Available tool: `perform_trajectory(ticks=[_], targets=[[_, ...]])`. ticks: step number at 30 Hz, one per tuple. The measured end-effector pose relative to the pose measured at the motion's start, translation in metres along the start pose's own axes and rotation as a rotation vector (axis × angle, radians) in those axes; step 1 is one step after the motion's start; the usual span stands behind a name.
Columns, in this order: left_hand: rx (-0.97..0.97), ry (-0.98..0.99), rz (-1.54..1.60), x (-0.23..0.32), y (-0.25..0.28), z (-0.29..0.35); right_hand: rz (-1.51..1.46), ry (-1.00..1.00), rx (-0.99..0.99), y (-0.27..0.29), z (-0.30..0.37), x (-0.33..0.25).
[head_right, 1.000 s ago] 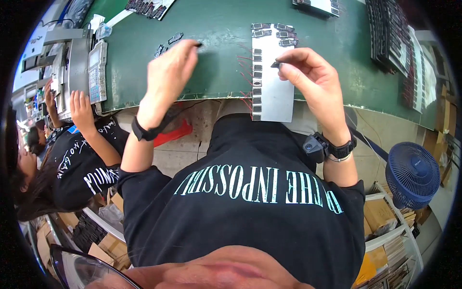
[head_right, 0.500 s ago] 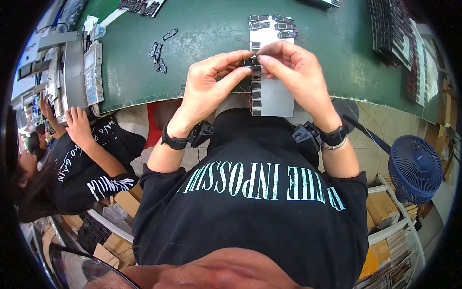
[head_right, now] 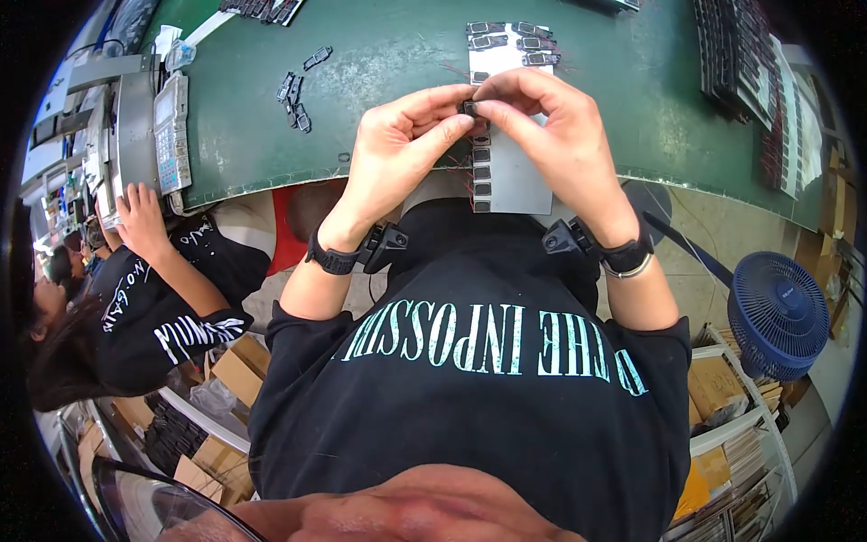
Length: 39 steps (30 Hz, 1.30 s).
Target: The person picks up small black components and presses them onto a metal plate one by one. Once the plate is full, they place it onto a stack and begin the process again with a new plate.
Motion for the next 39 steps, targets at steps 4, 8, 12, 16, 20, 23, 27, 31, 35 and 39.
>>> perform_trajectory(ticks=[4,8,12,16,20,23,27,31,35,39], targets=[[-0.006,-0.006,-0.043,0.006,-0.002,0.0,0.013,0.03,-0.032,0.006,-0.003,0.004],[-0.025,0.007,-0.043,0.009,-0.004,0.001,-0.412,-0.116,-0.22,-0.004,-0.005,0.019],[-0.048,0.016,0.0,0.007,-0.007,0.003,-0.383,-0.11,-0.257,-0.005,-0.003,0.02],[-0.055,0.021,0.011,0.009,-0.013,0.004,-0.374,-0.123,-0.267,-0.005,0.0,0.02],[-0.019,0.01,0.043,0.005,-0.024,0.006,-0.214,-0.04,-0.206,-0.004,0.011,0.014],[-0.001,0.002,-0.027,0.003,-0.032,0.012,0.169,0.064,-0.114,-0.005,0.025,-0.009],[0.05,-0.015,-0.243,0.013,-0.049,0.025,0.184,-0.04,-0.119,0.002,0.049,-0.007],[0.144,-0.09,-0.306,0.025,-0.034,0.031,0.573,0.108,0.1,0.026,0.031,-0.018],[0.167,-0.109,-0.215,0.016,-0.029,0.026,0.593,0.048,0.08,0.031,0.01,0.001],[0.161,-0.084,-0.188,0.014,-0.032,0.03,0.753,0.178,0.138,0.033,0.01,0.0]])
Point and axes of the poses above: each hand's wrist, its own z-axis away from the middle knuckle, its own y-axis out of the back of the hand, x = y × z, the point moved 8 cm from there along -z, towards the middle knuckle, and after that the axes turned 12 degrees about -x, right-handed, at the moved point
